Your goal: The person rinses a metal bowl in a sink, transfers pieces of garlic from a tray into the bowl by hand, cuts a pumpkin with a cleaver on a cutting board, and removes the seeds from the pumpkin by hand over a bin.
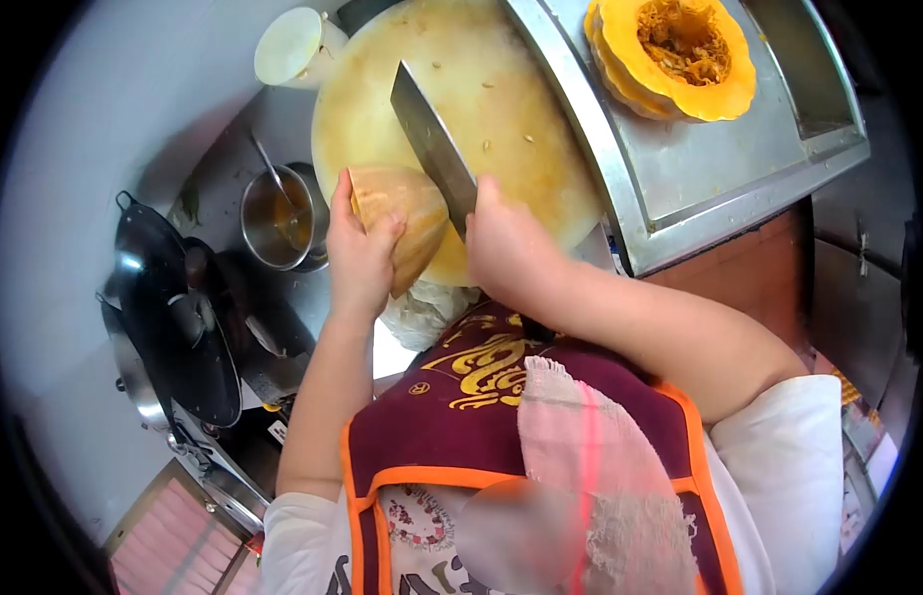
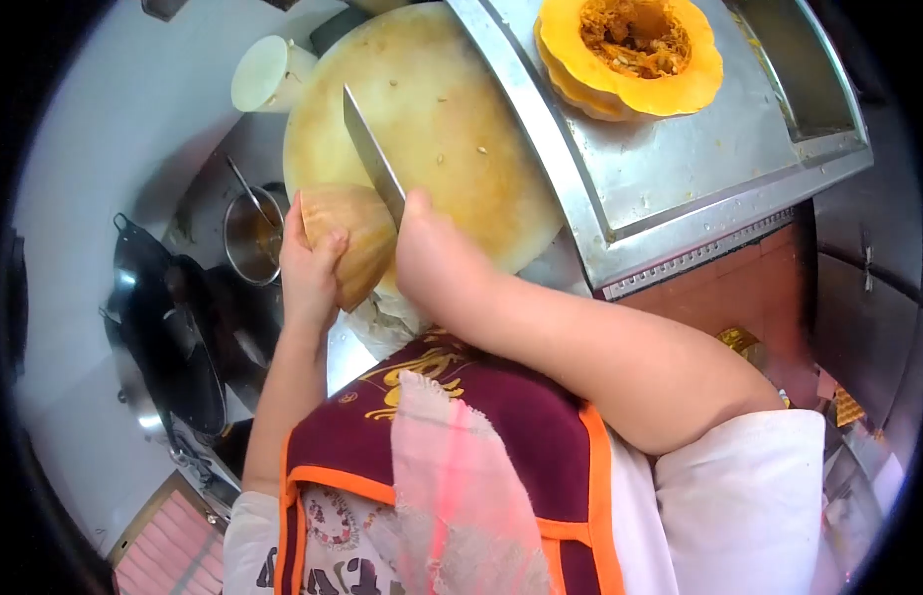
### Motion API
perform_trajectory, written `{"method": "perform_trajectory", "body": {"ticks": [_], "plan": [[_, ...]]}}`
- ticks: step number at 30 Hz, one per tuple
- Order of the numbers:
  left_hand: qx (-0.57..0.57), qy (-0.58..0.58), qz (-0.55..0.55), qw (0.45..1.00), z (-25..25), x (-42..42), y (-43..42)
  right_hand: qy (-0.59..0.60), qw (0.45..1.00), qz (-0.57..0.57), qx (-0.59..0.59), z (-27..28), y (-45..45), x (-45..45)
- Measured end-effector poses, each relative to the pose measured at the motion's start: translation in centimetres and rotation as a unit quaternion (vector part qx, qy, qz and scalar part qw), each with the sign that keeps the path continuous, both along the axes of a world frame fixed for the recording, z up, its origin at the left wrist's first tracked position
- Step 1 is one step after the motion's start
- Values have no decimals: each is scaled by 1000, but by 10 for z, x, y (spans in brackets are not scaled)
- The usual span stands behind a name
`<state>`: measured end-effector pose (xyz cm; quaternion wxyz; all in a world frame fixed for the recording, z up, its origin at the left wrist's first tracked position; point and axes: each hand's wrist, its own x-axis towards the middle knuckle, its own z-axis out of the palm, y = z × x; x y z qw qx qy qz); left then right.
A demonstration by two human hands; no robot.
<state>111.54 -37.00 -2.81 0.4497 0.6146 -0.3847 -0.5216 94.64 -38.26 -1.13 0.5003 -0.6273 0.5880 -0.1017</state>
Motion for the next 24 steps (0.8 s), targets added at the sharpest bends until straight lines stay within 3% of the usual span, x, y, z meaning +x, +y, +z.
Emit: {"method": "perform_trajectory", "body": {"ticks": [7, 11, 14, 20, 24], "plan": [[0, 43, 78, 996, -5, 11, -6, 47, 997, 62, -28, -38, -7, 37], [9, 166, 91, 982, 11, 31, 2, 31, 994, 103, -22, -29, 8, 18], [10, 166, 86, 982, 14, 33, 13, 24, 991, 125, -31, -29, 24, 2], [-3, 121, 38, 992, 16, 53, 5, 52, 991, 73, -97, -13, 32, -36], [5, -48, -56, 997, 29, 47, -26, 77, 979, 0, -189, -3, 31, -66]]}}
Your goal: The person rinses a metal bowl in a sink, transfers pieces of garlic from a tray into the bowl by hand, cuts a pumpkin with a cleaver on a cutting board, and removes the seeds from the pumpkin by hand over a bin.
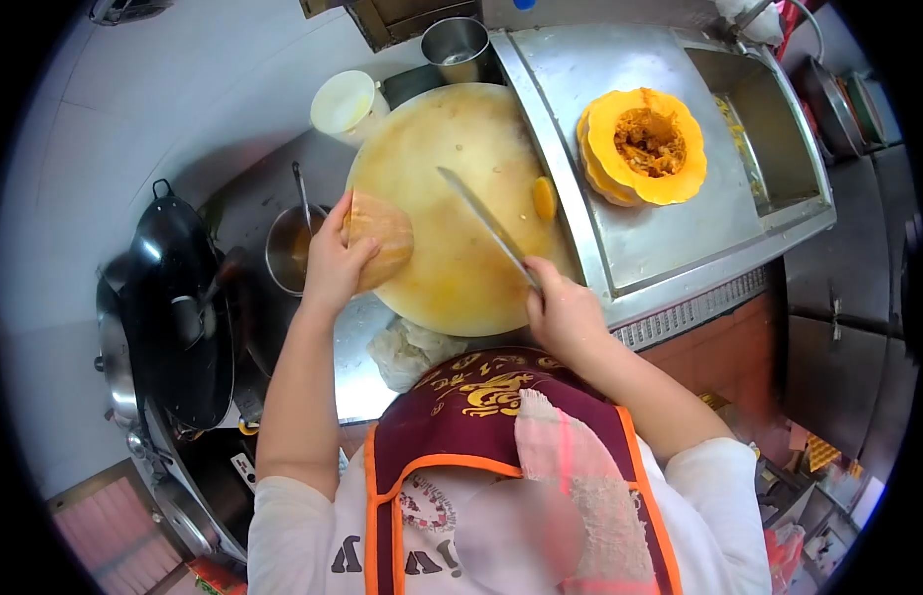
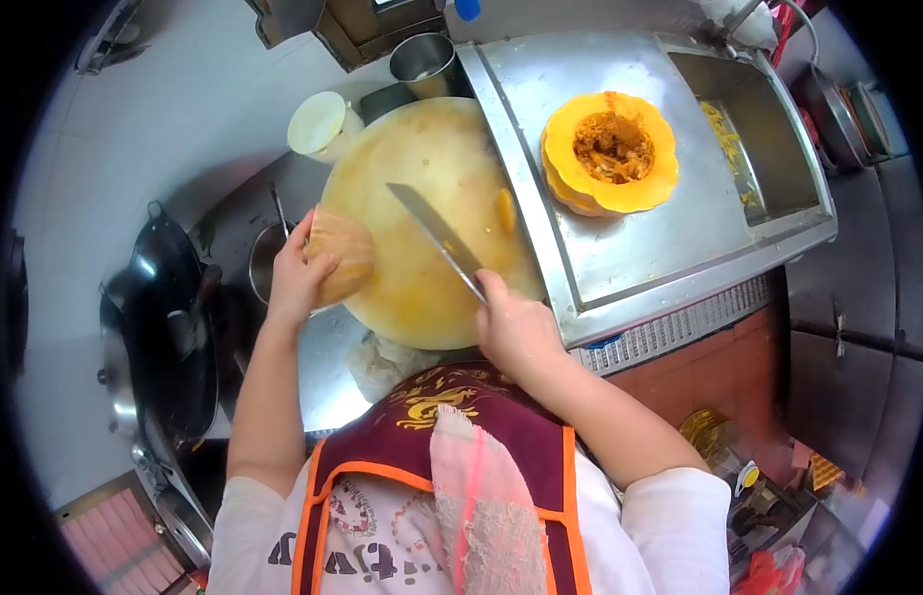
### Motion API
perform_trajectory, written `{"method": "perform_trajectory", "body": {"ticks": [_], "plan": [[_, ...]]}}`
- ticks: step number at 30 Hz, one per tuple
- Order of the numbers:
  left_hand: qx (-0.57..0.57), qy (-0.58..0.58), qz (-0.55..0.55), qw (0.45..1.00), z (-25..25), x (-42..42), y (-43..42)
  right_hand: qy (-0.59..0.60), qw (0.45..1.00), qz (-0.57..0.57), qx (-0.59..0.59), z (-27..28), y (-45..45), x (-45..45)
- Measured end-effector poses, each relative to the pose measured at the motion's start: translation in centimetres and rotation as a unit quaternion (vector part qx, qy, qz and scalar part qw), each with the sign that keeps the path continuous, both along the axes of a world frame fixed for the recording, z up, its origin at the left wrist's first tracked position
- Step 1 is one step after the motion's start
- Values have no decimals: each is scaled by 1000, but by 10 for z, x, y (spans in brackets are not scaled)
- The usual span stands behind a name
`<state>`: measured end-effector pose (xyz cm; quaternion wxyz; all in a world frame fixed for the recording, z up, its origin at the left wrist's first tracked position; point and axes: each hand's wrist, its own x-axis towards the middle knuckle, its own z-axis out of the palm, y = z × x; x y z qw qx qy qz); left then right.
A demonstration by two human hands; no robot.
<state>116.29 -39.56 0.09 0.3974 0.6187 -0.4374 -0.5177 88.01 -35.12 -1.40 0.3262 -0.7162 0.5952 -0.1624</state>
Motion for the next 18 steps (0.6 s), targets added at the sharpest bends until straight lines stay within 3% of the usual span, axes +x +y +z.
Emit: {"method": "perform_trajectory", "body": {"ticks": [4, 7, 13, 18], "plan": [[-89, -162, -79, 980, -17, 2, -32, 3, 997, -62, -41, 17, -3, -24], [-215, -445, -182, 850, -14, -4, -45, 43, 994, -94, -17, 21, -11, -34], [-234, -484, -275, 797, -9, -15, -61, 119, 990, -76, -25, 21, -28, -18], [-251, -508, -267, 779, -12, -16, -53, 160, 985, -62, 10, 13, -44, -1]]}}
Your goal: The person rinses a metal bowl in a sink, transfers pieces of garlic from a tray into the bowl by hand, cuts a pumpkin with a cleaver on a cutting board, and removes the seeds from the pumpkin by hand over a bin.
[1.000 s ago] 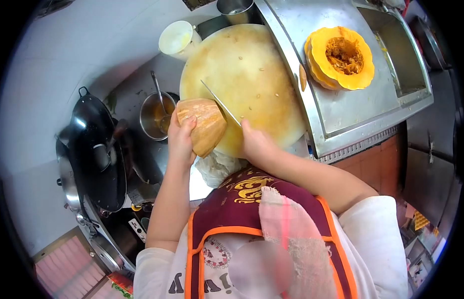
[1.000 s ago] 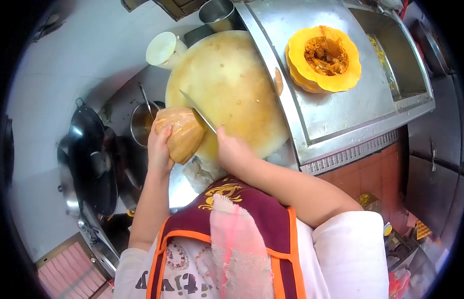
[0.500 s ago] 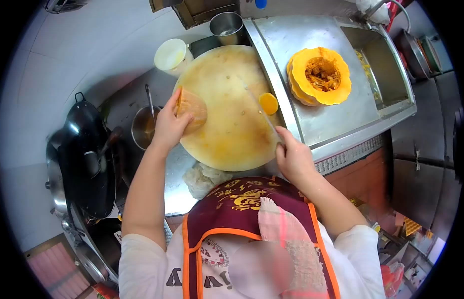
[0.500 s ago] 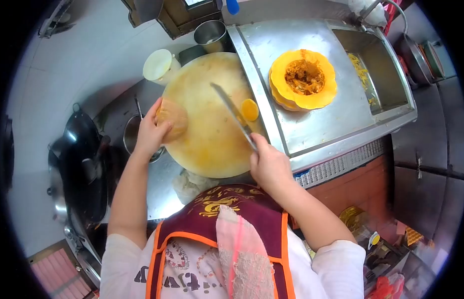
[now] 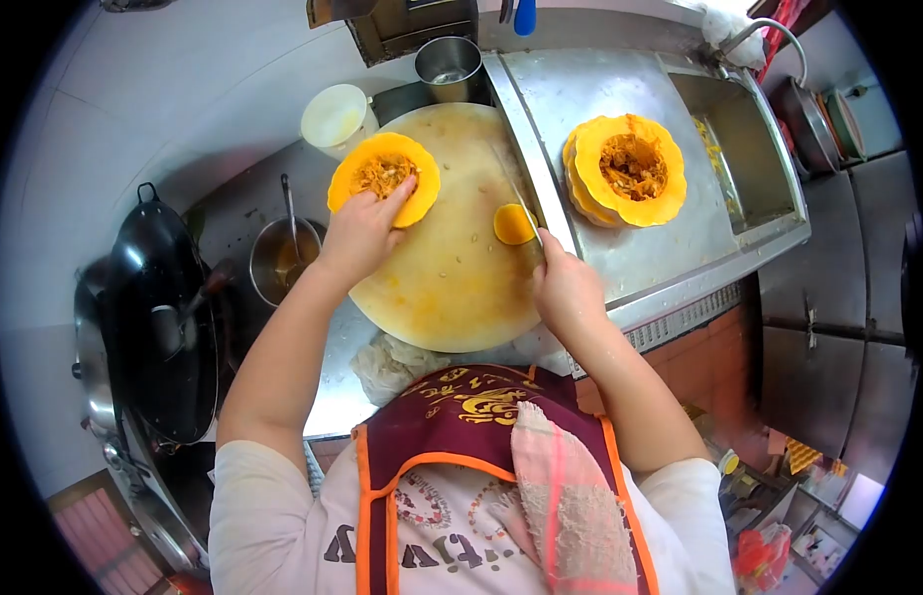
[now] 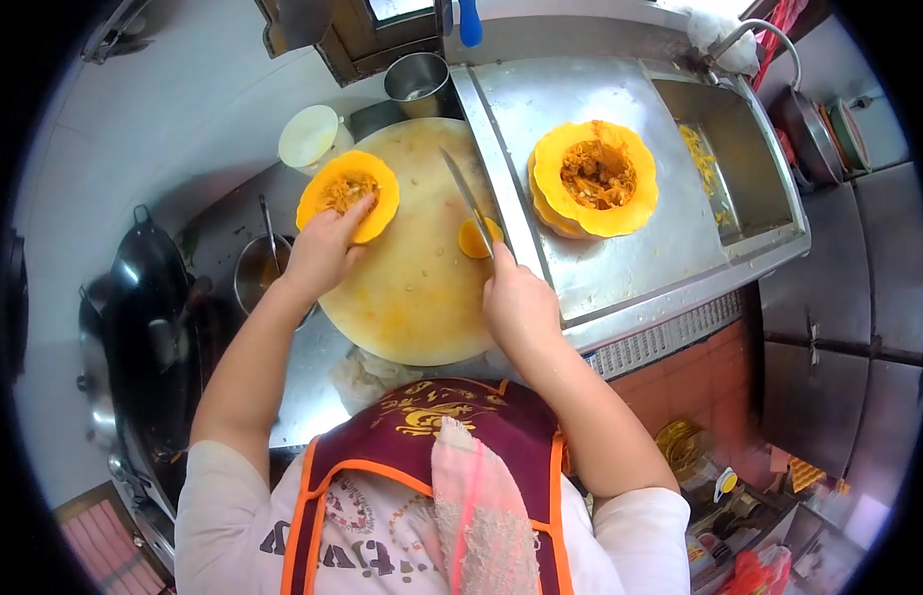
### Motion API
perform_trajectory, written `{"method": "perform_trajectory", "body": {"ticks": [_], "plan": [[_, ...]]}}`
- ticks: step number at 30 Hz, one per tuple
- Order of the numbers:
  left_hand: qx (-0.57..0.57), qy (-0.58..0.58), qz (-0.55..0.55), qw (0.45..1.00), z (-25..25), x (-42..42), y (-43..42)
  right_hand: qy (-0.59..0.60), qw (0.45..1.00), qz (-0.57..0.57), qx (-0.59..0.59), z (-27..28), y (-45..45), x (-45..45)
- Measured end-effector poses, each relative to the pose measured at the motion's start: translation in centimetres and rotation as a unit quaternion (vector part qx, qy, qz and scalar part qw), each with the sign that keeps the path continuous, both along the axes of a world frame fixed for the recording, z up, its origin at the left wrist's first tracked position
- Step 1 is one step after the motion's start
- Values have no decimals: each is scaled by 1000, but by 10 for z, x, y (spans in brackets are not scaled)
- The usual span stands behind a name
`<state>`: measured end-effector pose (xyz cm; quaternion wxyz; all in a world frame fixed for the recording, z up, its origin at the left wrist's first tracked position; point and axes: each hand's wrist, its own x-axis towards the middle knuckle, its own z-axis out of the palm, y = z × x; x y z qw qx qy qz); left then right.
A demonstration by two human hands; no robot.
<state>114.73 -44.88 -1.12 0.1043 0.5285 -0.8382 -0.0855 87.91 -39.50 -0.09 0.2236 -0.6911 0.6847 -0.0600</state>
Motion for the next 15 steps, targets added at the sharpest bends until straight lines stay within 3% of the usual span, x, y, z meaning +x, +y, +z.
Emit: {"method": "perform_trajectory", "body": {"ticks": [4, 7, 11, 15], "plan": [[-44, 29, -14, 999, -13, 6, 17, 24, 997, -10, 79, -15, -8, 2], [-85, 51, -21, 995, -26, 10, 25, 33, 997, 45, 57, -22, 19, 9], [-109, 56, 17, 992, -25, 11, 31, -36, 992, 91, 75, -21, 32, 3], [-124, 11, 109, 986, -26, 6, 39, -5, 996, 79, 31, -7, 3, 1]]}}
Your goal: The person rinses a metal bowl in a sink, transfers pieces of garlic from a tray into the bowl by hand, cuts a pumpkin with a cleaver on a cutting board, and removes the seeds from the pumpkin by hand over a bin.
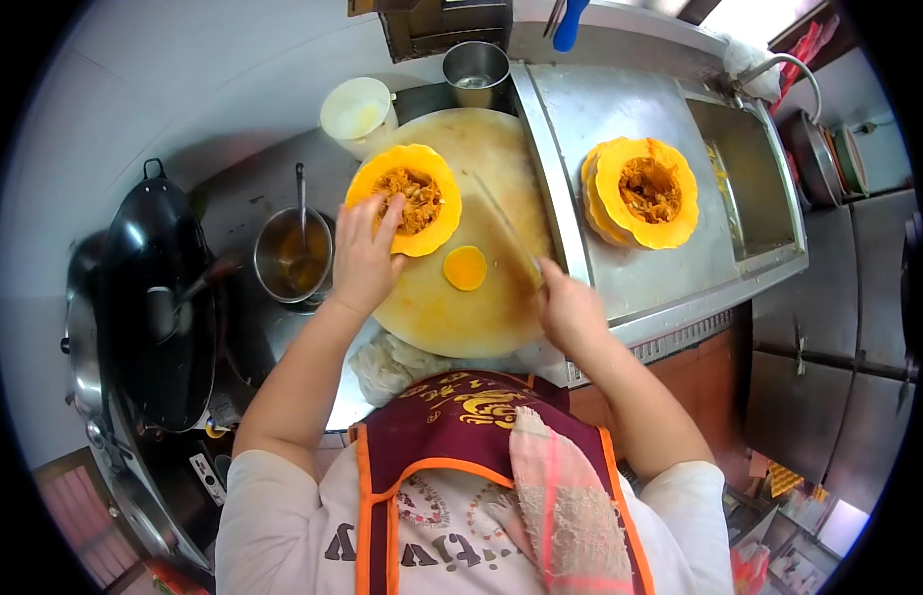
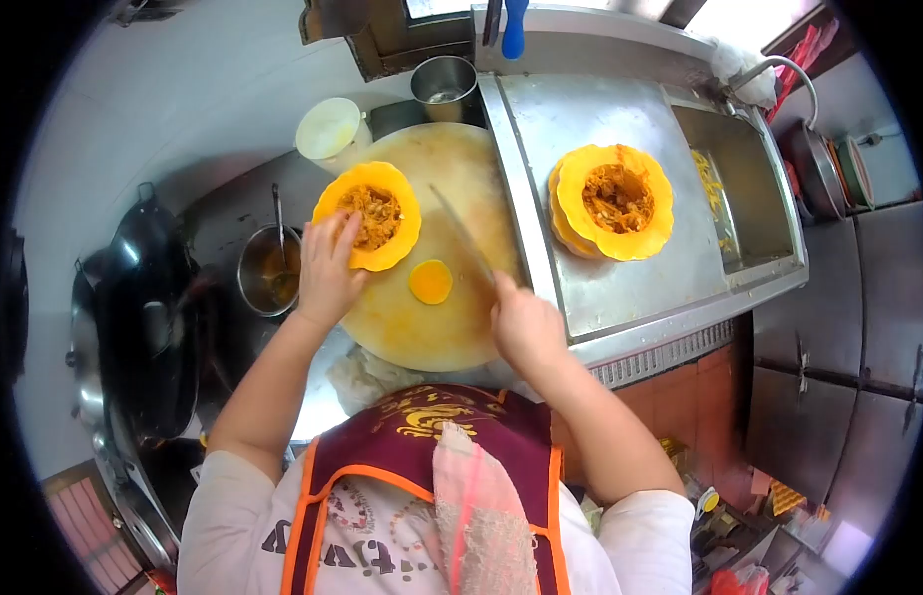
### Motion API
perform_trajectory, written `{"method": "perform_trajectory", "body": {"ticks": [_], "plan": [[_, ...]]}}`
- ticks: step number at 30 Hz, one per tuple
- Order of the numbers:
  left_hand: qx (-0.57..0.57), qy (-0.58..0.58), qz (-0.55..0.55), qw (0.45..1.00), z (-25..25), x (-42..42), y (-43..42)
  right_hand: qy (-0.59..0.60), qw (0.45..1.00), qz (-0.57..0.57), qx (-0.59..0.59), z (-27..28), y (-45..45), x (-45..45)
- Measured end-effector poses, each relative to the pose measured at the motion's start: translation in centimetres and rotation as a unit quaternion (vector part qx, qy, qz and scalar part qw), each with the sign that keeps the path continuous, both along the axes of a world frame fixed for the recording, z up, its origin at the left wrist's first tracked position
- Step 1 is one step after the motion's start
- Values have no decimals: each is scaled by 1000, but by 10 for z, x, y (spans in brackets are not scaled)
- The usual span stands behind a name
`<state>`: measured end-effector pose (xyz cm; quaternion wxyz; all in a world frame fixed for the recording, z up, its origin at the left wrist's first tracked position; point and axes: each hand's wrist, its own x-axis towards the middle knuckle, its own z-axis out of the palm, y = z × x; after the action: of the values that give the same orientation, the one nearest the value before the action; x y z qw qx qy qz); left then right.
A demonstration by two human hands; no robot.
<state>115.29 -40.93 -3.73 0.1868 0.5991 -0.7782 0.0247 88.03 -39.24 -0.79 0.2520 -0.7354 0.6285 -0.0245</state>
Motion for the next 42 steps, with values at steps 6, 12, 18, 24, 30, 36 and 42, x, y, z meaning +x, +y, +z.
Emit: {"method": "perform_trajectory", "body": {"ticks": [6, 12, 18, 24, 30, 36, 42], "plan": [[86, 1, 65, 994, -7, 9, -16, 85, 996, 25, -29, -6, -60, 16], [102, 31, 59, 993, -14, 18, -56, 111, 993, 28, -41, -26, -49, 31], [120, 74, 82, 987, -6, 19, -79, 123, 991, 47, -15, -18, -9, 19], [118, 89, 79, 986, -2, 13, -82, 98, 989, 108, -30, -1, 4, 13], [73, 219, 35, 972, -10, 17, -75, 164, 972, 84, -146, -3, -37, 22], [65, 436, 143, 886, -24, 16, -36, 206, 960, 82, -170, -11, -47, 29], [232, 756, 199, 578, -16, -6, -61, 163, 983, 57, -61, -3, -26, 34]]}}
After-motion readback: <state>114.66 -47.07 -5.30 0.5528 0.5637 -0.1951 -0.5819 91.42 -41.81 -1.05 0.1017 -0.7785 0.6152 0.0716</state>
